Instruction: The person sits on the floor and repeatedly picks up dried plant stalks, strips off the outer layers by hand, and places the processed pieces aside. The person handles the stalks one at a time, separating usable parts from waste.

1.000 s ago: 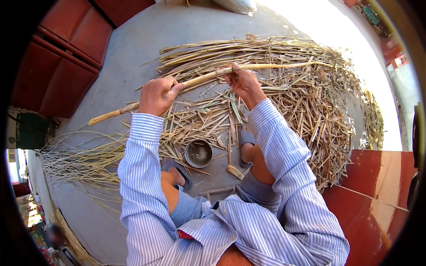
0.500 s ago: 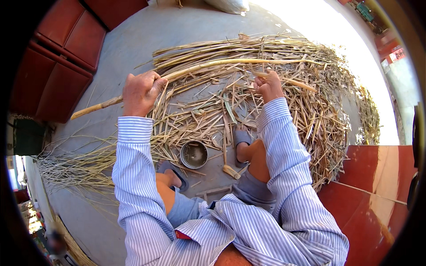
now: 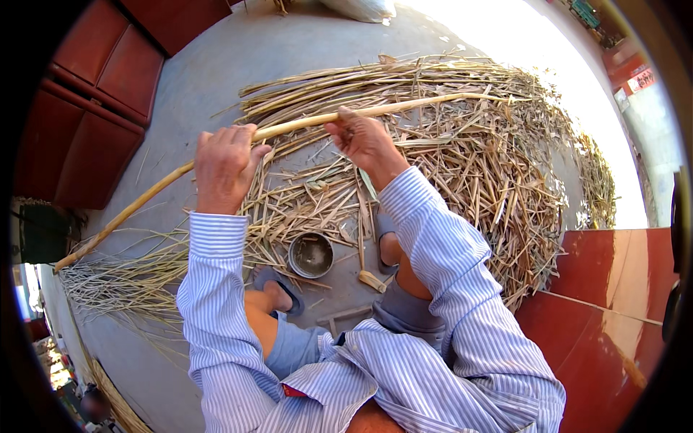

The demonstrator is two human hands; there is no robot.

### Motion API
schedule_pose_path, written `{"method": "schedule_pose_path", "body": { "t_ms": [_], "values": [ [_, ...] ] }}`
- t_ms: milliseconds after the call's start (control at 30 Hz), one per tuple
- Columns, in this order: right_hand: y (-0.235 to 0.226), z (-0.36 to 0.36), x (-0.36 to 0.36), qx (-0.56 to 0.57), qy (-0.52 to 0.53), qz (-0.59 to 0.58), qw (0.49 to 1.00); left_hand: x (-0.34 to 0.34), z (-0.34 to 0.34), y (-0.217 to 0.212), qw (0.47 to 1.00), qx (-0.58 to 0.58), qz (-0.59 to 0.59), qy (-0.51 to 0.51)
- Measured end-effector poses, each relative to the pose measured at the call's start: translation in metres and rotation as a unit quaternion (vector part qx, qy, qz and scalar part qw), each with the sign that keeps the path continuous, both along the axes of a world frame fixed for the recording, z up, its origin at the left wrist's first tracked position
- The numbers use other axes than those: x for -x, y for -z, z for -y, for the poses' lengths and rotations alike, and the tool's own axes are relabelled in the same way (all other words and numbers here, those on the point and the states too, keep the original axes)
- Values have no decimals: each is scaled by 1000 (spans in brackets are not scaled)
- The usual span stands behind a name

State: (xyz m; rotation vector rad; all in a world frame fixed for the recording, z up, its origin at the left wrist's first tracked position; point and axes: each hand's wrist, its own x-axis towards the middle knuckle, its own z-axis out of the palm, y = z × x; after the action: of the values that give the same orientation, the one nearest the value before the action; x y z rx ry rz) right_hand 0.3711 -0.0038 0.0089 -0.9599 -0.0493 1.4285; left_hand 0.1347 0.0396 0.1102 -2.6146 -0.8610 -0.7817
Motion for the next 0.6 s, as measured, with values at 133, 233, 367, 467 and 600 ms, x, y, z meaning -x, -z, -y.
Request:
{"method": "schedule_pose_path", "body": {
  "t_ms": [133,233,367,467,600],
  "values": [
    [-3,3,10,-12,30,13,999,-3,-4,14,999,36,15,5],
    [7,0,-21,12,78,45,996,5,-9,14,996,89,22,-11],
    [0,6,-9,-87,31,60,994,22,-19,11,949,287,91,-96],
    [-6,5,-4,-134,11,48,990,41,-38,17,882,447,105,-103],
    [-2,1,-24,-144,42,21,988,53,-39,1,845,513,121,-94]
  ]
}}
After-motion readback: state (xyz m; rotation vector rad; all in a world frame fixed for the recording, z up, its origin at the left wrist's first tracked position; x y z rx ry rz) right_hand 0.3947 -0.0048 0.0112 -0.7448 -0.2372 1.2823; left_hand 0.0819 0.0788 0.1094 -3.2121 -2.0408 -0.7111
